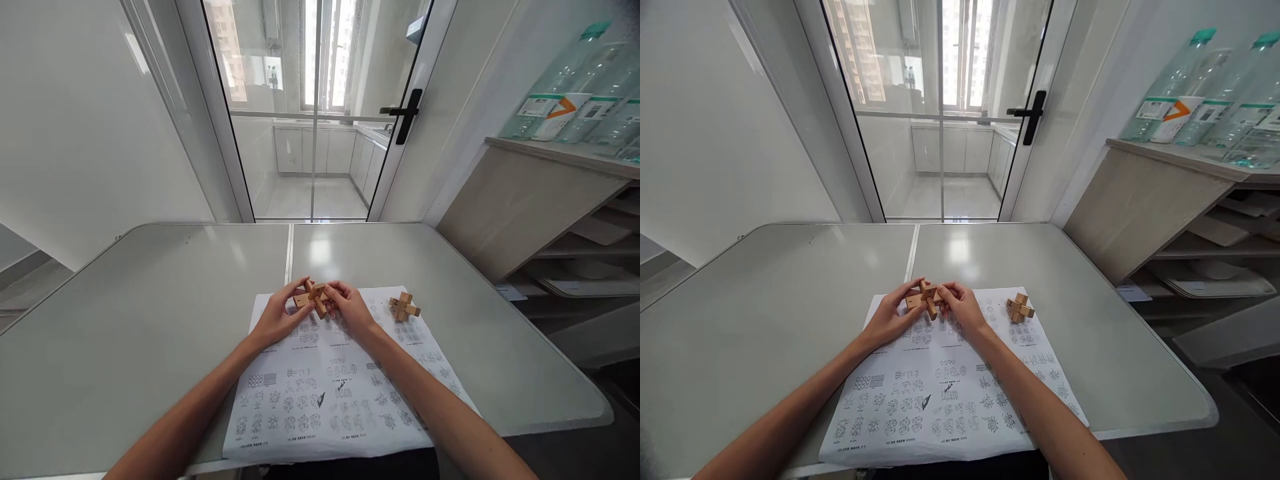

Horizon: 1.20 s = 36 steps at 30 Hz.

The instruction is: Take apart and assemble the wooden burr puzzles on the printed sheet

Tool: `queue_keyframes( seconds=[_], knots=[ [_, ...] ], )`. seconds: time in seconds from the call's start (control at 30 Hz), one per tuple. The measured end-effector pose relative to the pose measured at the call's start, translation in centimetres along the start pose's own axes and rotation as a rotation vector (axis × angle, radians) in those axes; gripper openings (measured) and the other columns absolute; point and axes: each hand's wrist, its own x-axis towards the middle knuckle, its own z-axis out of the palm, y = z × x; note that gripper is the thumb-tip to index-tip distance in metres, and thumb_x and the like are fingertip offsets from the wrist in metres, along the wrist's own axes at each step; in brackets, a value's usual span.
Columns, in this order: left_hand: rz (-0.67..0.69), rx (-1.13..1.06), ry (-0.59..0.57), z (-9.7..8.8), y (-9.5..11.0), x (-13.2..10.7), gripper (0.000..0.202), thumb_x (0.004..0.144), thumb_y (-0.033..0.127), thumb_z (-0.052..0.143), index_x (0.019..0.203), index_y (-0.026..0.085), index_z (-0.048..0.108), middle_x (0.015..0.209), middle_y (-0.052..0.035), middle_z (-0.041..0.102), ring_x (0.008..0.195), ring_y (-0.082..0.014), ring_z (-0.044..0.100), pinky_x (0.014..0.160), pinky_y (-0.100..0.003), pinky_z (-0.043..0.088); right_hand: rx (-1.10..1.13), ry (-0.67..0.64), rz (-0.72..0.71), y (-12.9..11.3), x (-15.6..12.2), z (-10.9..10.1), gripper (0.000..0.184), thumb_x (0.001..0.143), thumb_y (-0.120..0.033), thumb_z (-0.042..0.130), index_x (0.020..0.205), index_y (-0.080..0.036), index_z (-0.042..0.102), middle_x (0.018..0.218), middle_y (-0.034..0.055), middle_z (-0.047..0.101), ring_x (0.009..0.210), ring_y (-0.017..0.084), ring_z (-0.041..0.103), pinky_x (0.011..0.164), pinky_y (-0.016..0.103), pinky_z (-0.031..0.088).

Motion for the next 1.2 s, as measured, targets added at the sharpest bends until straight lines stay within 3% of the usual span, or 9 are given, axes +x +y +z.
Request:
queue_keyframes(
  seconds=[0.23,0.43,0.6,0.87,1.2],
  knots=[
    [0.001,0.013,-0.010,0.0,0.2,0.0,0.060,0.097,0.040,0.071,0.152,0.027,0.051,0.147,-0.0124,0.065,0.127,-0.0296,0.067,0.110,-0.050,0.055,-0.001,-0.001,-0.011,0.4,0.2,-0.2,0.041,0.083,-0.056,0.084,0.093,-0.018,0.073,0.070,-0.0005,0.067,0.056,0.011,0.055,0.049,0.025,0.045],
    [0.041,0.038,-0.011,0.1,0.2,-0.1,0.103,0.069,0.042,0.097,0.156,0.029,0.044,0.147,-0.0127,0.063,0.124,-0.0314,0.066,0.111,-0.053,0.053,-0.031,-0.016,0.006,0.3,0.0,0.0,0.043,0.083,-0.059,0.083,0.094,-0.019,0.072,0.072,-0.0005,0.067,0.055,0.011,0.057,0.051,0.025,0.049],
    [0.056,0.084,-0.001,0.3,0.3,-0.2,0.094,0.073,0.036,0.094,0.153,0.028,0.047,0.142,-0.0110,0.065,0.120,-0.0288,0.067,0.107,-0.049,0.055,-0.075,-0.042,-0.002,-0.1,-0.4,0.3,0.046,0.083,-0.062,0.081,0.092,-0.019,0.070,0.073,-0.0002,0.067,0.055,0.011,0.056,0.051,0.026,0.048],
    [0.098,0.116,-0.008,0.1,0.9,-0.4,0.091,0.076,0.031,0.090,0.155,0.030,0.044,0.143,-0.0093,0.064,0.118,-0.0262,0.067,0.103,-0.046,0.057,-0.226,-0.111,-0.050,-0.6,-0.5,0.1,0.046,0.089,-0.066,0.072,0.093,-0.021,0.068,0.068,-0.0023,0.061,0.052,0.010,0.044,0.047,0.025,0.033],
    [0.161,0.112,-0.028,0.0,0.9,-0.6,0.090,0.076,0.033,0.090,0.154,0.030,0.045,0.146,-0.0105,0.063,0.120,-0.0269,0.068,0.104,-0.044,0.058,-0.260,-0.204,0.016,-1.2,-1.2,0.1,0.046,0.091,-0.067,0.071,0.096,-0.022,0.063,0.064,-0.0048,0.061,0.052,0.011,0.050,0.051,0.025,0.039]
  ],
)
